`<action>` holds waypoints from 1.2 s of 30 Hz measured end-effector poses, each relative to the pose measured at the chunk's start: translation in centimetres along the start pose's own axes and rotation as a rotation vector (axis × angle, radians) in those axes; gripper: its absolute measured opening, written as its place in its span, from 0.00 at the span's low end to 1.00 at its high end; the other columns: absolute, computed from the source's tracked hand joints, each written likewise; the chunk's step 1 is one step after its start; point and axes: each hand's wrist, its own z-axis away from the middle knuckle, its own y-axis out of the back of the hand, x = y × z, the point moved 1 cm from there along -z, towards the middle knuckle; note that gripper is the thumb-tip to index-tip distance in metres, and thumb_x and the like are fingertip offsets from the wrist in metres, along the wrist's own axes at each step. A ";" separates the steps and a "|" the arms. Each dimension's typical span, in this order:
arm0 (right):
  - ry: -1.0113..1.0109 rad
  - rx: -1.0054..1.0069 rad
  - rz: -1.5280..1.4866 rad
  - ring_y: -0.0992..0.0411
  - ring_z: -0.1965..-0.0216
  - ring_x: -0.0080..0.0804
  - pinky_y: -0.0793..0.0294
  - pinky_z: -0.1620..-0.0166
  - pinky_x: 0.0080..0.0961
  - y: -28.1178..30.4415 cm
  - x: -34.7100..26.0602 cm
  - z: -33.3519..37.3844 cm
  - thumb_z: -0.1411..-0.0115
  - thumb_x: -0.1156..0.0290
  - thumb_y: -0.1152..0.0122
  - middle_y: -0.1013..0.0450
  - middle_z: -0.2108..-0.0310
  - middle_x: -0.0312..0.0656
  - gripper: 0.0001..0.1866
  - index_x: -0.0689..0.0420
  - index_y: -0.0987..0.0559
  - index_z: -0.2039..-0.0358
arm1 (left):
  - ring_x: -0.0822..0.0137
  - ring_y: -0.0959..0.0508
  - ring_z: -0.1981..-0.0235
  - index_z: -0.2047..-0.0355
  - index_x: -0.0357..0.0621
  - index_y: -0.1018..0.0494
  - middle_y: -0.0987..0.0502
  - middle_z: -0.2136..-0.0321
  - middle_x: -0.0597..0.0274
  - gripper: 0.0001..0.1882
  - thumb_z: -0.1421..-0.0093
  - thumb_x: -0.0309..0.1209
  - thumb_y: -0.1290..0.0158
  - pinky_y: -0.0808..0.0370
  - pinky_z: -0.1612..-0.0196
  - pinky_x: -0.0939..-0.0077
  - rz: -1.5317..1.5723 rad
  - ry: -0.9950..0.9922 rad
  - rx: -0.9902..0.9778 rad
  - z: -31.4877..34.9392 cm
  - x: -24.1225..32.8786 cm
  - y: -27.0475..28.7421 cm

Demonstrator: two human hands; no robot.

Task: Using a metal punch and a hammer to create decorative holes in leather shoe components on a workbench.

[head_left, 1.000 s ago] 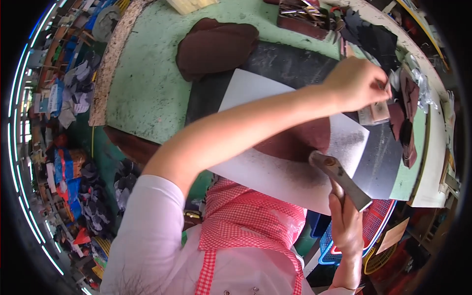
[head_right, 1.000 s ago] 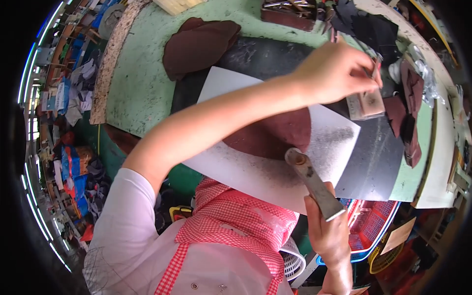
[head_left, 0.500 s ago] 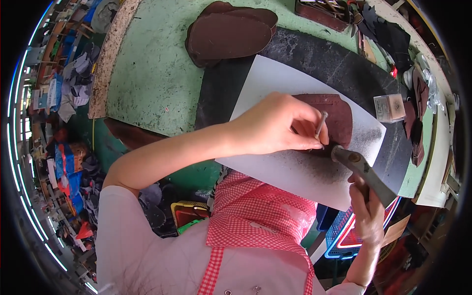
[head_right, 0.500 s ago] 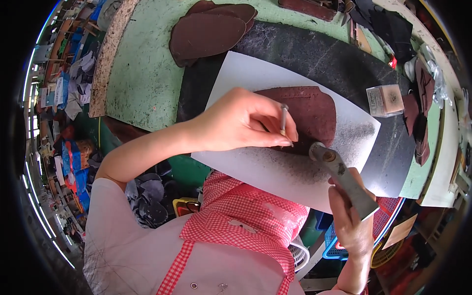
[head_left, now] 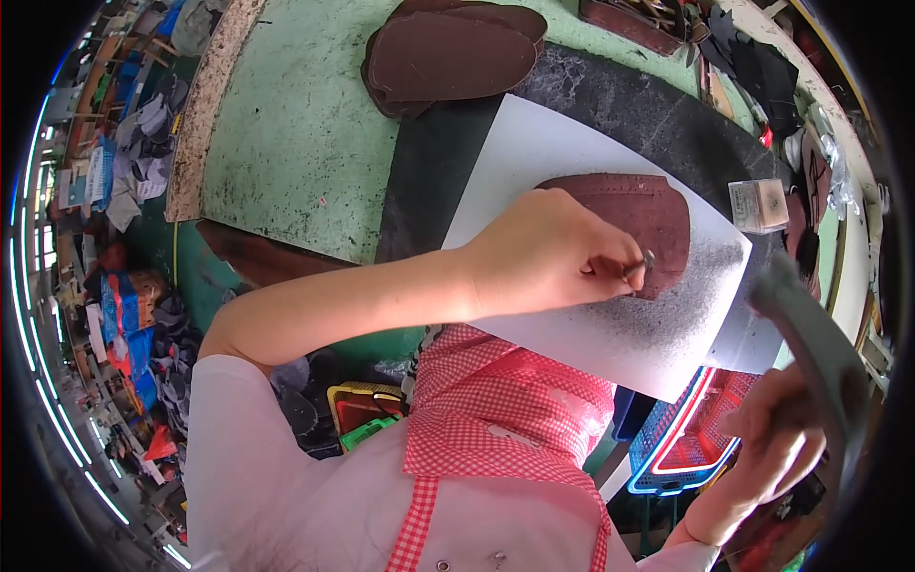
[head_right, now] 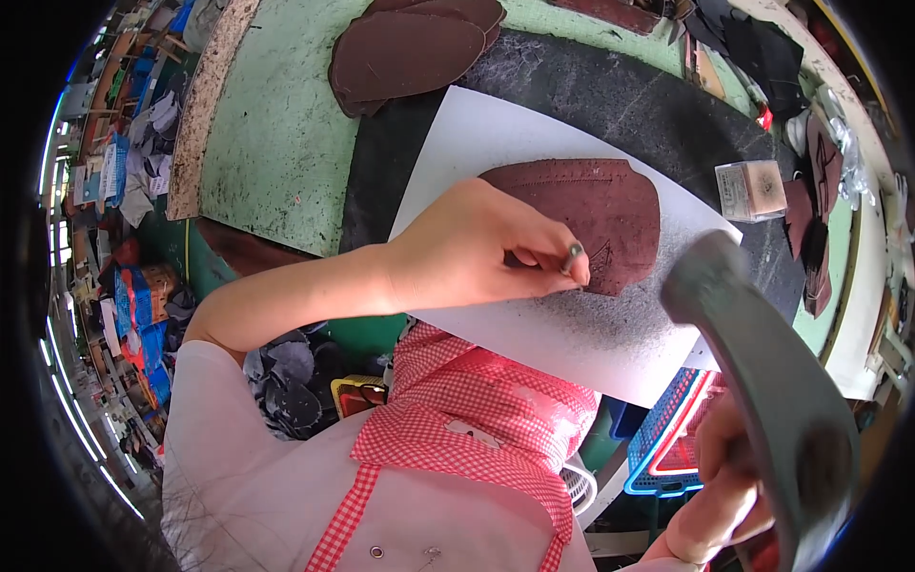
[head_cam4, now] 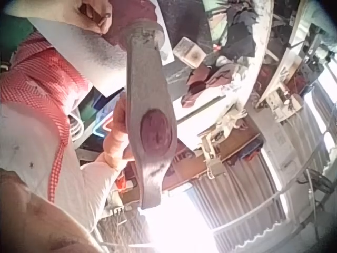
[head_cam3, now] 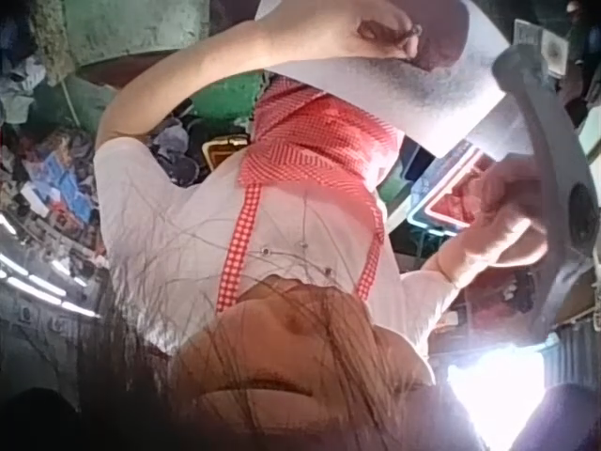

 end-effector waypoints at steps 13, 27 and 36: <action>-0.032 -0.660 0.114 0.30 0.79 0.21 0.27 0.71 0.19 3.7 -0.4 -2.3 0.39 0.66 0.40 0.26 0.73 0.44 0.12 0.64 0.24 0.66 | 0.71 0.18 0.67 0.66 0.41 0.23 0.18 0.69 0.64 0.05 0.43 0.26 0.43 0.22 0.62 0.79 0.158 0.023 -0.054 0.1 -1.0 0.5; 0.098 0.469 0.558 0.43 0.86 0.16 0.47 0.81 0.15 -5.7 1.2 -0.1 0.38 0.46 0.48 0.38 0.84 0.34 0.27 0.63 0.30 0.60 | 0.67 0.18 0.71 0.65 0.43 0.23 0.20 0.71 0.66 0.07 0.45 0.29 0.42 0.23 0.66 0.79 -0.167 -0.020 -0.119 0.7 -0.1 1.5; -0.084 -0.088 0.131 0.45 0.87 0.16 0.49 0.83 0.14 -1.2 1.0 -0.3 0.39 0.45 0.47 0.41 0.86 0.33 0.30 0.66 0.31 0.65 | 0.63 0.19 0.71 0.65 0.44 0.23 0.19 0.69 0.66 0.08 0.45 0.30 0.41 0.22 0.67 0.76 0.109 -0.014 -0.041 1.0 -1.8 1.7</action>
